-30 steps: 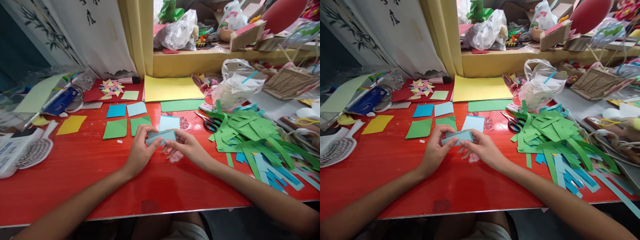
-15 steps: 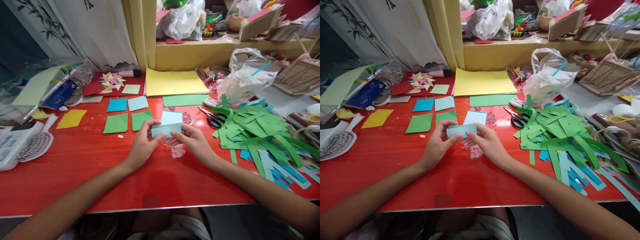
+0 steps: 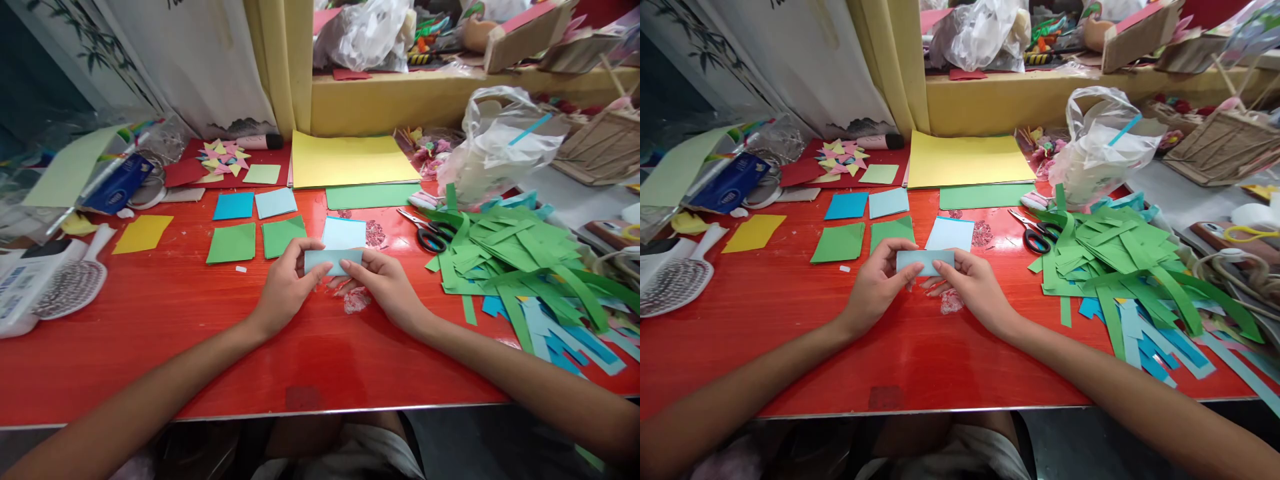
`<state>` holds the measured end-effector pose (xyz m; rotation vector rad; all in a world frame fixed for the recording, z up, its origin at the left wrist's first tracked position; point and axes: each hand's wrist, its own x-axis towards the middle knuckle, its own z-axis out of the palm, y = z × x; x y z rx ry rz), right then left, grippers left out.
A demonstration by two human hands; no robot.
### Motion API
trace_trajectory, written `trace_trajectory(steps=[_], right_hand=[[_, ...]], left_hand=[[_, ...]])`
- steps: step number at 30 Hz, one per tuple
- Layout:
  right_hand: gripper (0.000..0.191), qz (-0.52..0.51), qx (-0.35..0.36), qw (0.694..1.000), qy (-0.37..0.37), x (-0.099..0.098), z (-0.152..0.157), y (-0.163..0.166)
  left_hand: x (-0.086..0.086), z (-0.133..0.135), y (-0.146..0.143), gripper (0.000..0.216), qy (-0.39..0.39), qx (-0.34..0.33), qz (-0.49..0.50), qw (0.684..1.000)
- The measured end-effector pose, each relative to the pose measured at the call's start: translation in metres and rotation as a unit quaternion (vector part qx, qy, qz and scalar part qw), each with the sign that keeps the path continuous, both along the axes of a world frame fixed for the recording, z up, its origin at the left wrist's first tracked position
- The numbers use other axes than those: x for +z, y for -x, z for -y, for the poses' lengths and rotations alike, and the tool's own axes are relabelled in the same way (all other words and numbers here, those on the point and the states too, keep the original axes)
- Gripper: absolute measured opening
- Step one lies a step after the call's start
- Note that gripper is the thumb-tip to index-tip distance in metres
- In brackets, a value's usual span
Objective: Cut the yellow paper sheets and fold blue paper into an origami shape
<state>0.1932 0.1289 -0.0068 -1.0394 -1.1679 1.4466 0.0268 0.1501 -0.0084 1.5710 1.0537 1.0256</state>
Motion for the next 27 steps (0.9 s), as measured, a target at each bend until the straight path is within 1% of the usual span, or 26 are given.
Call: trace_trajectory(steps=[6,17,22,25,27], right_hand=[[0.017,-0.007,0.003,1.0,0.017,-0.0006,-0.0003,0.0005],[0.019,-0.001,0.004,1.0,0.006,-0.0019,-0.0008,-0.0004],[0.02,0.005,0.003,1.0,0.015,-0.0011,-0.0013,-0.0003],[0.02,0.009,0.001,1.0,0.021,-0.0016,-0.0009,-0.0005],[0.02,0.028,0.011,0.999,0.028,-0.0025,0.0001,-0.0009]], left_hand=[[-0.0016,-0.0008,0.0009,0.022,-0.007,0.0,-0.011,1.0],[-0.0019,-0.0003,0.001,0.02,-0.009,0.005,-0.038,0.999],[0.0004,0.0003,0.0005,0.021,-0.012,0.0,-0.048,0.999],[0.0028,0.0,0.0009,0.02,-0.029,0.003,-0.069,0.997],[0.0039,-0.0004,0.0012,0.014,-0.053,-0.001,-0.092,0.994]])
